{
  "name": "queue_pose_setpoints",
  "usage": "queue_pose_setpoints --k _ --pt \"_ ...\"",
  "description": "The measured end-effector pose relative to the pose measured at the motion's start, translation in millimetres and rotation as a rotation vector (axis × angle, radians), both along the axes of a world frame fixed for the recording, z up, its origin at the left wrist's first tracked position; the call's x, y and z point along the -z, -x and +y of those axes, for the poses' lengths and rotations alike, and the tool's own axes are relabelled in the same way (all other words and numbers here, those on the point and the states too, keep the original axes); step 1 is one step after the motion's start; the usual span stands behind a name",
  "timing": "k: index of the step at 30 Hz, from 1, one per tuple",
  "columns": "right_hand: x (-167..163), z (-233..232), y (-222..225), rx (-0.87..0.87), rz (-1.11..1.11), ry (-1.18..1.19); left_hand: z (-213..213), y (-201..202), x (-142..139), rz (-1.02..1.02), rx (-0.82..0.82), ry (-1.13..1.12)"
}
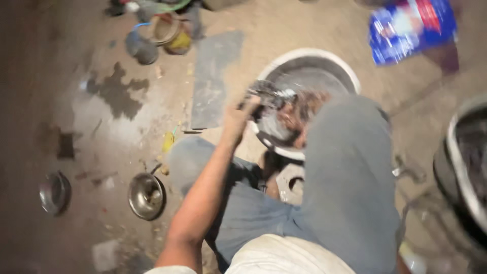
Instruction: The person sits on the floor with a large basin and pulls copper wire windings out of electric motor stators by hand, tearing the copper coils loose from the laminated cores and collecting the copper in the basin while discarding cores into a second basin.
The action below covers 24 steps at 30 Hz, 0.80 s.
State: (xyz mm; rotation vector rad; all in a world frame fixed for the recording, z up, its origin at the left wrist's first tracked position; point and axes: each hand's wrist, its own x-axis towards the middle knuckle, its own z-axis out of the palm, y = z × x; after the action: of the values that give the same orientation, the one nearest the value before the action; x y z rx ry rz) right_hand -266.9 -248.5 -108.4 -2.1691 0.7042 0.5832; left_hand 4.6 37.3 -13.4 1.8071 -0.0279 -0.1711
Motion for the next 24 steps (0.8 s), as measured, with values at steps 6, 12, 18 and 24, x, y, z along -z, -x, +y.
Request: queue_pose_setpoints --k 6,12,18,24 --pt "-9 10 -10 0.054 -0.003 -0.043 2 2 -4 -0.145 0.077 -0.070" --pt "1 -27 35 0.476 -0.241 -0.417 7 0 -6 0.234 0.088 0.704" --pt "-70 -73 15 0.732 -0.920 -1.052 2 0 -16 0.472 0.080 1.065" --pt "-160 -8 -26 0.259 -0.536 -0.824 -8 -6 3 0.397 0.143 1.065"
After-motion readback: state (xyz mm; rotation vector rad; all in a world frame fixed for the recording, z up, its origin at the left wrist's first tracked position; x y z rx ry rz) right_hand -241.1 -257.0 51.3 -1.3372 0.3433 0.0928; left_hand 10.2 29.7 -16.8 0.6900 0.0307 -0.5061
